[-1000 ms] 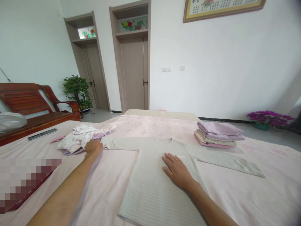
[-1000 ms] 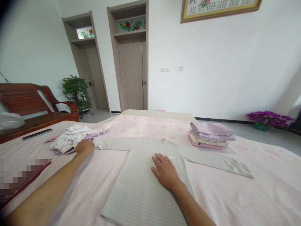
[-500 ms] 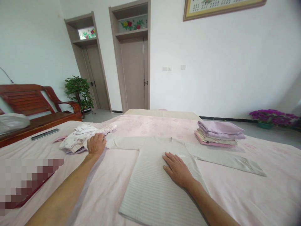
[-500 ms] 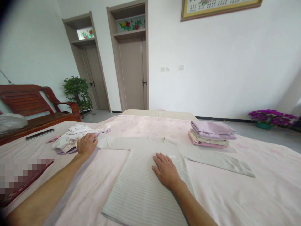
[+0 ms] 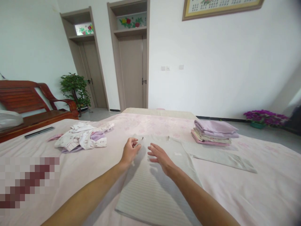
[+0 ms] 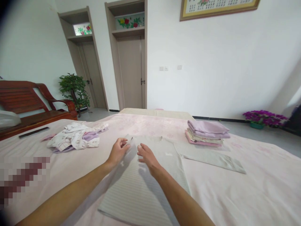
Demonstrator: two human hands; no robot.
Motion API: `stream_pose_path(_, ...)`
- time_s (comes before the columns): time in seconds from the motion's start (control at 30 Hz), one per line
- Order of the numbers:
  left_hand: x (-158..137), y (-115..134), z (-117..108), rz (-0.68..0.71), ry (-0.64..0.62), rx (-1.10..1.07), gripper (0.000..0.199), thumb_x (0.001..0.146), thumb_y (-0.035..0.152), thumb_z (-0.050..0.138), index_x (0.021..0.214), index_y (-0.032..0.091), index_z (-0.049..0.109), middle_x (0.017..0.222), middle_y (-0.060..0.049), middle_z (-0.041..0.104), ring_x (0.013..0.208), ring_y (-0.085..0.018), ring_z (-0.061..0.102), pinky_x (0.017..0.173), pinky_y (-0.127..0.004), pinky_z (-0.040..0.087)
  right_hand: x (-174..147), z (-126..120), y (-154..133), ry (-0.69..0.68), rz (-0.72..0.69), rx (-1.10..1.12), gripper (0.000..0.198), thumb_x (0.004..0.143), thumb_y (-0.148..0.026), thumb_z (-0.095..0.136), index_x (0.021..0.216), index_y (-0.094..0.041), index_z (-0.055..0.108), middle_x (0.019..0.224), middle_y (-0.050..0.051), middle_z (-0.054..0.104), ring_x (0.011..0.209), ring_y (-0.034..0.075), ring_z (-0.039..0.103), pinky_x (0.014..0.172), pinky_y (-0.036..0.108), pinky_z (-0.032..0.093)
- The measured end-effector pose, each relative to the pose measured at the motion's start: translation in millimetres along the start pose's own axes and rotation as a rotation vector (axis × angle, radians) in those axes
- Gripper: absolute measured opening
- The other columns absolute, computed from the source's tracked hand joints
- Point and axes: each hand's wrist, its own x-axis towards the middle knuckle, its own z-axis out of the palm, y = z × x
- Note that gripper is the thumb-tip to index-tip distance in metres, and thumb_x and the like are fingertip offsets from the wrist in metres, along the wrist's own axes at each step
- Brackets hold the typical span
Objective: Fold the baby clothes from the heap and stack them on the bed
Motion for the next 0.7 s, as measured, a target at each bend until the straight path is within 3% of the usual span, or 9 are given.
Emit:
stream_pose_path(0.1, -21, 14, 20, -0.069, -0.235, -0.33, 0.059, 0.07, 0.039, 0.071, 0.118, 0.017, 0.043, 0.093, -0.006, 0.066, 0.079, -0.019, 0.067, 0.068, -0.032, 0.054, 12, 32, -5, 0.061, 0.033, 0.213, 0.047, 0.082, -0.054, 0.057, 0.117, -0.023, 0.054, 0.113, 0.008, 0.068, 0.091, 0.02, 0.068, 0.066, 0.03, 0.055)
stream_pose_path(0.2, -33, 20, 11, -0.094, -0.383, -0.412, 0.077, 0.068, 0.037, 0.074, 0.131, 0.019, 0.035, 0.111, -0.012, 0.063, 0.092, -0.021, 0.066, 0.076, -0.035, 0.054, 27, 40, 2, 0.298, 0.051, 0.241, 0.029, 0.075, -0.037, 0.063, 0.099, -0.02, 0.058, 0.079, 0.001, 0.069, 0.064, 0.015, 0.065, 0.049, 0.023, 0.05)
stream_pose_path(0.3, -44, 15, -27, -0.088, -0.406, -0.096, 0.059, 0.072, 0.036, 0.067, 0.124, 0.018, 0.047, 0.111, -0.011, 0.062, 0.088, -0.018, 0.064, 0.076, -0.031, 0.051, 42, 21, 7, 0.431, 0.073, 0.229, 0.018, 0.071, -0.026, 0.063, 0.086, -0.018, 0.058, 0.07, 0.0, 0.064, 0.054, 0.012, 0.058, 0.041, 0.02, 0.045)
stream_pose_path(0.37, -56, 10, -58, -0.073, -0.426, 0.204, 0.038, 0.078, 0.037, 0.059, 0.111, 0.019, 0.056, 0.098, -0.006, 0.065, 0.079, -0.016, 0.063, 0.072, -0.029, 0.049, 50, 1, 2, 0.45, 0.057, 0.232, 0.014, 0.069, -0.023, 0.064, 0.082, -0.018, 0.058, 0.069, 0.0, 0.063, 0.054, 0.011, 0.056, 0.04, 0.018, 0.044)
stream_pose_path(0.47, -81, 4, -93, -0.058, -0.478, 0.523, 0.024, 0.081, 0.04, 0.055, 0.098, 0.023, 0.059, 0.081, 0.001, 0.065, 0.071, -0.016, 0.061, 0.066, -0.025, 0.042, 61, -28, -15, 0.455, -0.004, 0.24, 0.013, 0.068, -0.02, 0.064, 0.08, -0.018, 0.059, 0.069, -0.001, 0.062, 0.054, 0.009, 0.054, 0.041, 0.017, 0.043)
stream_pose_path(0.57, -103, 4, -105, -0.067, -0.531, 0.633, 0.021, 0.081, 0.042, 0.056, 0.091, 0.024, 0.058, 0.076, 0.002, 0.064, 0.071, -0.017, 0.06, 0.063, -0.025, 0.037, 70, -50, -37, 0.452, -0.07, 0.245, 0.013, 0.067, -0.018, 0.064, 0.08, -0.017, 0.06, 0.07, 0.0, 0.063, 0.054, 0.008, 0.054, 0.041, 0.016, 0.042)
stream_pose_path(0.7, -115, 5, -96, -0.09, -0.58, 0.688, 0.014, 0.077, 0.036, 0.058, 0.077, 0.023, 0.055, 0.073, 0.003, 0.063, 0.069, -0.017, 0.057, 0.06, -0.025, 0.032, 78, -77, -62, 0.497, -0.102, 0.247, 0.014, 0.065, -0.016, 0.065, 0.077, -0.016, 0.059, 0.067, -0.001, 0.061, 0.052, 0.008, 0.052, 0.041, 0.017, 0.04)
